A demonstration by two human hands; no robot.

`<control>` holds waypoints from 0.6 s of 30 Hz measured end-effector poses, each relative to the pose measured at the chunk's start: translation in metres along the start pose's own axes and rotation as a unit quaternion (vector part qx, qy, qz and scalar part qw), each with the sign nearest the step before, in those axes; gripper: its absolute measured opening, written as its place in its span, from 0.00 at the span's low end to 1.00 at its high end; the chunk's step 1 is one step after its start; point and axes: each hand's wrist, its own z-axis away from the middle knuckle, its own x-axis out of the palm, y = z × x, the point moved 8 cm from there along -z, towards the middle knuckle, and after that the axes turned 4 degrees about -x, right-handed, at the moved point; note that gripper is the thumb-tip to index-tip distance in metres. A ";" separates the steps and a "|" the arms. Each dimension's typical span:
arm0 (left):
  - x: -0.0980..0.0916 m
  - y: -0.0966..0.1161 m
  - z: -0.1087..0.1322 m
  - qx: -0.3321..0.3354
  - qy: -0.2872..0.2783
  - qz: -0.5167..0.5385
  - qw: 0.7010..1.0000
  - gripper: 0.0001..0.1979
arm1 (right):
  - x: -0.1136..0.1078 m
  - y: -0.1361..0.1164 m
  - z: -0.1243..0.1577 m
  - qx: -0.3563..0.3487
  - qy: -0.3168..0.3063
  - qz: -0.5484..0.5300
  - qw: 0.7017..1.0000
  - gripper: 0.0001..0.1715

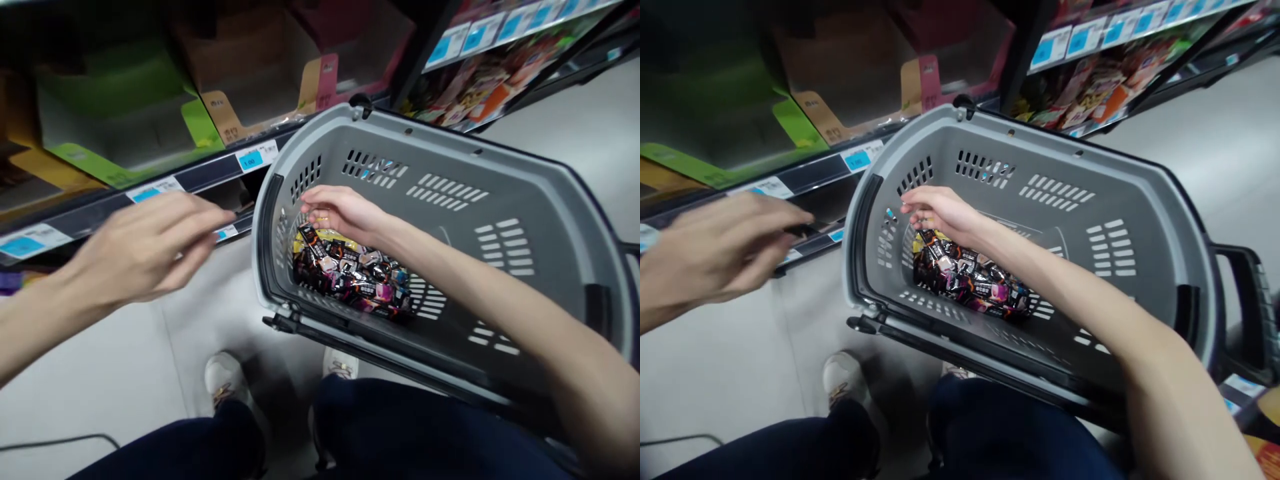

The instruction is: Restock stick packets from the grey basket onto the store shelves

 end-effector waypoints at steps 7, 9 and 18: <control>0.046 0.049 -0.041 0.152 -0.077 0.217 0.961 0.22 | -0.064 0.008 -0.005 -0.004 0.043 0.179 0.983 0.06; 0.059 0.056 -0.048 0.173 -0.094 0.239 0.951 0.22 | -0.090 0.009 -0.007 -0.006 0.030 0.335 0.942 0.11; 0.073 0.070 -0.056 0.216 -0.056 0.250 0.942 0.12 | -0.166 0.061 0.003 0.181 -0.145 0.828 0.511 0.19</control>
